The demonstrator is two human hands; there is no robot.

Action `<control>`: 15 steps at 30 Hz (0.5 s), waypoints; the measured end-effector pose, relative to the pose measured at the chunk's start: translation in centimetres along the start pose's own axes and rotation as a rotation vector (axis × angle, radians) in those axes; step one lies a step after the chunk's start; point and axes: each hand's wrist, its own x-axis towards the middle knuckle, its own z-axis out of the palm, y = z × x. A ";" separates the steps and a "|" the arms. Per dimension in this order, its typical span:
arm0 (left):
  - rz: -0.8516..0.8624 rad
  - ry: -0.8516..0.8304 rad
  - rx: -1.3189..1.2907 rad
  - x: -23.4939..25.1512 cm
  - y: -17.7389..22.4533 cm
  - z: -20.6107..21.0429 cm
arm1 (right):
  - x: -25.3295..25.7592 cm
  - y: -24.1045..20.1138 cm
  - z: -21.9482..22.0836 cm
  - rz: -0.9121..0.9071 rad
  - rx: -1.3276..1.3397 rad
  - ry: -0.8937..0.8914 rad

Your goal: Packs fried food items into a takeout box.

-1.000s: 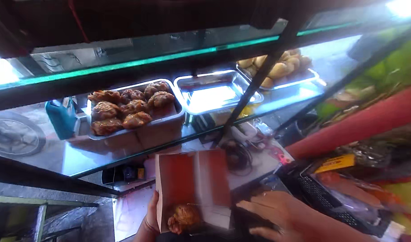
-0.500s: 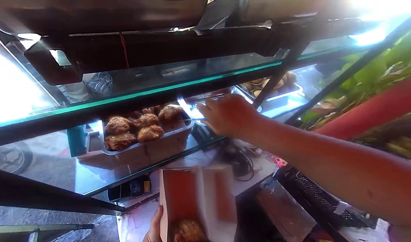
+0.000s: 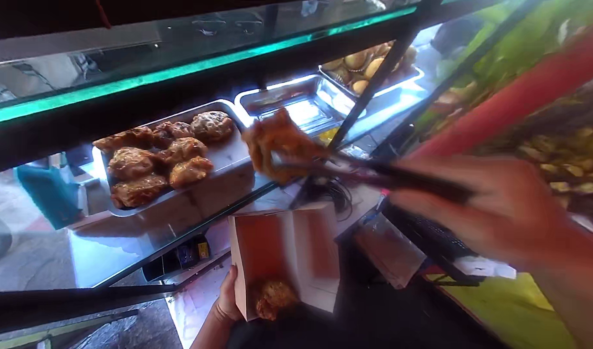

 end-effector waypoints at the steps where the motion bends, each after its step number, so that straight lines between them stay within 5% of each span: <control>1: -0.007 0.006 0.004 0.2 -0.2 -0.2 | -2.6 0.1 -0.1 0.138 0.174 -0.066; 5: -0.066 -0.078 -0.017 1.4 -0.9 -0.8 | -11.7 2.2 2.7 0.773 0.854 -0.485; 9: -0.153 -0.259 -0.001 2.6 -1.8 -1.4 | -15.9 2.5 6.8 1.262 1.134 -0.713; 12: -0.253 -0.353 -0.059 3.6 -2.6 -2.0 | -18.3 2.0 7.1 1.423 1.307 -0.703; 15: -0.341 -0.376 -0.095 3.9 -3.7 -2.9 | -20.1 0.2 4.3 1.380 1.108 -0.689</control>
